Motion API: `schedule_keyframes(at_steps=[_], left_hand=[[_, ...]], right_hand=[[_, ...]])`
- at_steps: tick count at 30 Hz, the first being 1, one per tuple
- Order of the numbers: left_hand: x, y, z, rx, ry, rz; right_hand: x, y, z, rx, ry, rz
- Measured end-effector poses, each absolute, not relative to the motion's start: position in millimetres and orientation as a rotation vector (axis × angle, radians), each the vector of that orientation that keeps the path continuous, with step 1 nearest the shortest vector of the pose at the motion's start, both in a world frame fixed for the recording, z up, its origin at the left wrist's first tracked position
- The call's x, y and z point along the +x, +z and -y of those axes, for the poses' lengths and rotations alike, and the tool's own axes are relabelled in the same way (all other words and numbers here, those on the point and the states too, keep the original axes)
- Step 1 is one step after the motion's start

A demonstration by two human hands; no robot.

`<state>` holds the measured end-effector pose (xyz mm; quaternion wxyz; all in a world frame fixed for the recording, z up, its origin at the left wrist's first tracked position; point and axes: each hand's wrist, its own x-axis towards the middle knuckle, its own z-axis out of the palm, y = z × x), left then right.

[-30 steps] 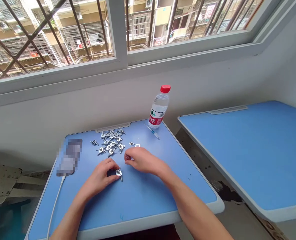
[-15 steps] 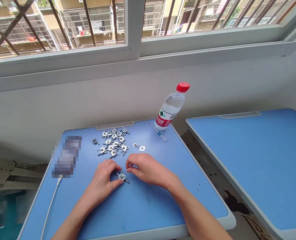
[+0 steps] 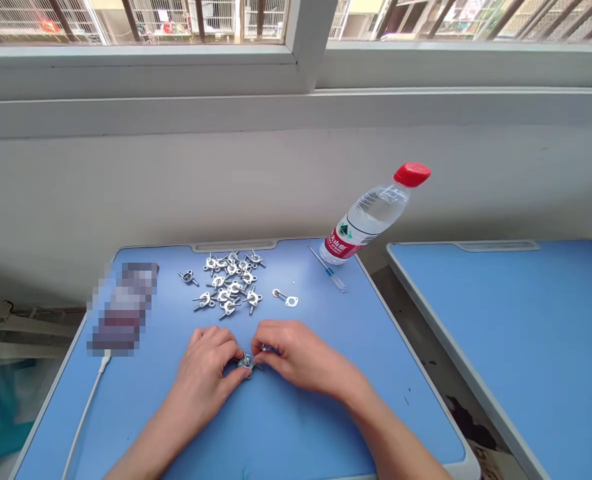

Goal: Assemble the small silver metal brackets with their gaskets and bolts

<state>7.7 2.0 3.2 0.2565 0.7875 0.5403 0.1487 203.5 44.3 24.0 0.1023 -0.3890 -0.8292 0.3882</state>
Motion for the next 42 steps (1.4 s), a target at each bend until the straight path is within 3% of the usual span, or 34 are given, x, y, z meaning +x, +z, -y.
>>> schedule_keyframes(at_steps=[23, 42], left_hand=[[9.0, 1.1, -2.0, 2.175, 0.401, -1.469], [6.3, 5.9, -3.8, 2.157, 0.399, -1.485]], right_hand=[[201.0, 21.1, -38.7, -1.232, 1.027, 2.574], [201.3, 29.7, -39.6, -1.253, 1.129, 2.427]])
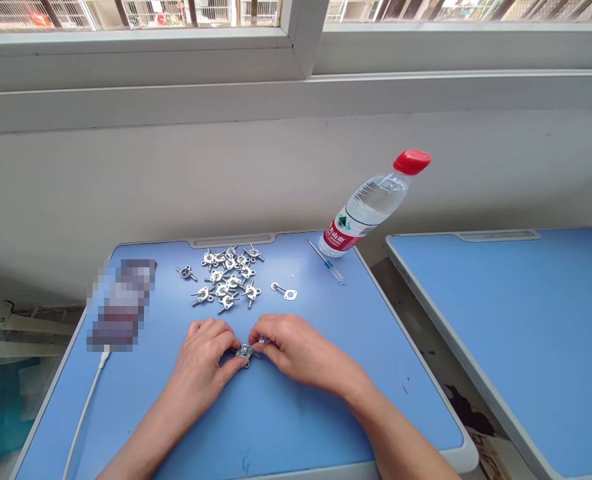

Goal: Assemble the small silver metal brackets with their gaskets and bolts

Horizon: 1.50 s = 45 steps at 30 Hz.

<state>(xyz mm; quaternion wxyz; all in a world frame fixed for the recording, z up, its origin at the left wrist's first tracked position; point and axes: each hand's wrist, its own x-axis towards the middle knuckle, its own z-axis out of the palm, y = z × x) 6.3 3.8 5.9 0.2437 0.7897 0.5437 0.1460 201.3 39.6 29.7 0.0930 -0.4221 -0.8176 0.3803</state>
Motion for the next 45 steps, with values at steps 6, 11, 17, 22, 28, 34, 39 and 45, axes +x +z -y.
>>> schedule_keyframes(at_steps=[6, 11, 17, 22, 28, 34, 39, 45], left_hand=[[5.7, 5.7, -3.7, 2.169, 0.401, -1.492], [5.7, 6.0, -3.9, 2.172, 0.410, -1.481], [5.3, 11.5, -3.8, 2.150, 0.379, -1.500], [3.3, 16.1, -2.0, 2.176, 0.463, -1.441], [3.8, 12.4, -3.8, 2.309, 0.406, -1.343], [5.3, 11.9, -5.6, 2.283, 0.403, -1.362], [5.8, 13.8, -6.1, 2.242, 0.370, -1.379], [6.6, 13.9, -4.9, 2.234, 0.374, -1.381]], right_hand=[[193.0, 26.9, -37.8, -1.327, 1.125, 2.412], [195.2, 33.5, -37.4, -1.399, 1.188, 2.308], [209.9, 50.9, -38.1, -1.337, 1.319, 1.958], [209.3, 57.5, -36.0, -1.195, 1.203, 1.968], [203.2, 58.0, -28.5, -1.021, 1.130, 2.004], [198.6, 53.0, -27.0, -0.835, 1.048, 2.098], [197.1, 50.0, -28.8, -0.790, 0.986, 2.176], [199.2, 50.1, -28.4, -0.780, 0.988, 2.198]])
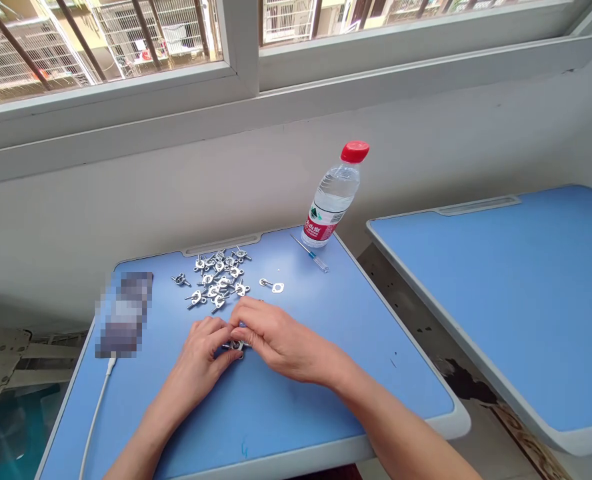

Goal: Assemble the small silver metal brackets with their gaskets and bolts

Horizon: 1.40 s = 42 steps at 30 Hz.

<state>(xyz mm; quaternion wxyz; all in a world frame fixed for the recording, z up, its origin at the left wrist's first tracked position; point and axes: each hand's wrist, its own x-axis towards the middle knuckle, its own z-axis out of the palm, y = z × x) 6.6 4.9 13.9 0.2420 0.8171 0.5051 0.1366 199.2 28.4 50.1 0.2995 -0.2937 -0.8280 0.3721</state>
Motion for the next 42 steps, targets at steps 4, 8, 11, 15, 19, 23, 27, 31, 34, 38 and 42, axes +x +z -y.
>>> schedule_keyframes(at_steps=[4, 8, 11, 15, 19, 23, 27, 31, 34, 38, 42], left_hand=[[7.0, 14.0, -5.3, 2.244, 0.370, -1.380], [7.0, 13.4, -5.7, 2.252, 0.369, -1.388], [6.8, 12.4, -5.2, 2.248, 0.392, -1.384], [7.0, 11.1, -4.8, 2.233, 0.432, -1.384], [7.3, 10.1, -5.0, 2.211, 0.462, -1.379], [6.8, 8.0, -5.1, 2.216, 0.460, -1.388], [6.6, 7.7, -5.0, 2.245, 0.447, -1.405], [7.2, 11.5, -4.9, 2.239, 0.426, -1.392], [7.7, 14.5, -5.1, 2.224, 0.416, -1.390], [7.1, 14.8, -5.9, 2.225, 0.394, -1.380], [6.3, 12.6, -6.3, 2.217, 0.412, -1.368]], right_hand=[[199.0, 49.5, -28.3, -0.783, 0.993, 2.233], [198.0, 49.6, -27.1, -0.783, 0.955, 2.263], [196.7, 45.8, -26.8, -0.753, 0.853, 2.282], [193.5, 37.3, -27.5, -0.678, 0.556, 2.271], [191.5, 39.0, -25.5, -0.670, 0.655, 2.323], [191.6, 44.3, -22.3, -0.624, 0.795, 2.349], [190.4, 42.0, -21.2, -0.648, 0.728, 2.328], [189.7, 38.1, -22.5, -0.687, 0.609, 2.283], [190.0, 34.5, -23.8, -0.728, 0.479, 2.273], [190.7, 28.9, -26.0, -0.883, 0.331, 2.278], [191.0, 29.7, -27.9, -0.854, 0.395, 2.234]])
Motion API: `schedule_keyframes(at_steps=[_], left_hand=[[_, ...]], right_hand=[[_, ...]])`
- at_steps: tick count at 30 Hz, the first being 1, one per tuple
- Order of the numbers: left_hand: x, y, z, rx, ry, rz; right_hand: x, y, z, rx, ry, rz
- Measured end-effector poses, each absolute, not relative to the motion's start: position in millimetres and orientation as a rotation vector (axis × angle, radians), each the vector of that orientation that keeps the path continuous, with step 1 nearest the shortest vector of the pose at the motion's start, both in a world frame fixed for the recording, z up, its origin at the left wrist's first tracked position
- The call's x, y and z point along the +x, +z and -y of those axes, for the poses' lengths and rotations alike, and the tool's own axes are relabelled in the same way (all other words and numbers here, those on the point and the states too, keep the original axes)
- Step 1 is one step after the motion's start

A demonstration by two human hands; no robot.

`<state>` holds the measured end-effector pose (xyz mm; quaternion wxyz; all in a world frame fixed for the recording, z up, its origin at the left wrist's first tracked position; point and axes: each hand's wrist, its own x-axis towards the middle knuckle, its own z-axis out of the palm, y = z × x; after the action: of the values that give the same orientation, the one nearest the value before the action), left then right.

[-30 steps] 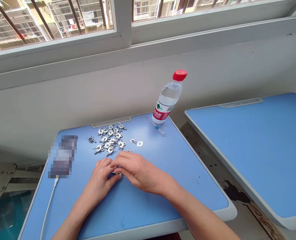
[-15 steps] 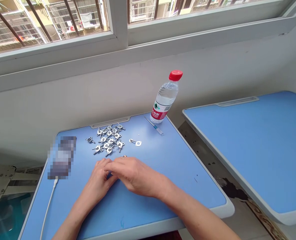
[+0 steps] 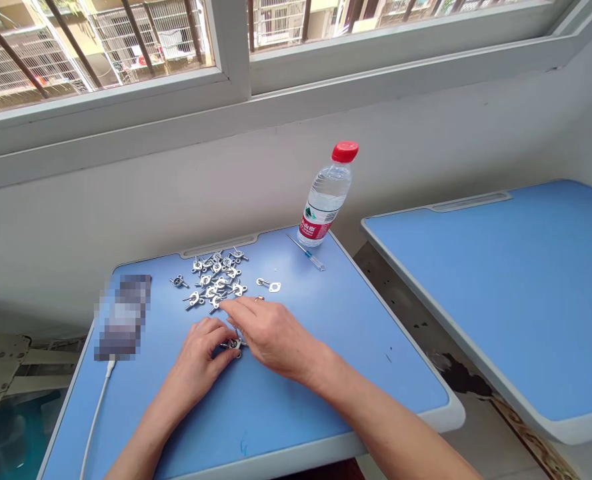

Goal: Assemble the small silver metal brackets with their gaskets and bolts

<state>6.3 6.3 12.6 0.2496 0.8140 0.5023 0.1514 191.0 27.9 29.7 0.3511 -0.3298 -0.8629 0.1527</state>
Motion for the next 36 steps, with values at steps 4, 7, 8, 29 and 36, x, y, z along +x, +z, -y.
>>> schedule_keyframes(at_steps=[4, 7, 8, 29, 36], left_hand=[[6.5, 11.9, -6.1, 2.222, 0.413, -1.370], [6.9, 12.4, -6.2, 2.231, 0.400, -1.369], [6.9, 12.5, -6.3, 2.234, 0.399, -1.369], [5.7, 5.3, -6.6, 2.285, 0.441, -1.368], [5.0, 4.6, -8.8, 2.256, 0.447, -1.336]], right_hand=[[189.1, 34.2, -28.3, -0.673, 0.520, 2.145], [185.9, 32.4, -29.4, -0.681, 0.466, 2.084], [184.9, 30.8, -30.2, -0.695, 0.427, 2.076], [181.3, 22.5, -29.7, -0.740, 0.175, 2.120], [194.3, 34.8, -31.8, -0.749, 0.332, 2.282]])
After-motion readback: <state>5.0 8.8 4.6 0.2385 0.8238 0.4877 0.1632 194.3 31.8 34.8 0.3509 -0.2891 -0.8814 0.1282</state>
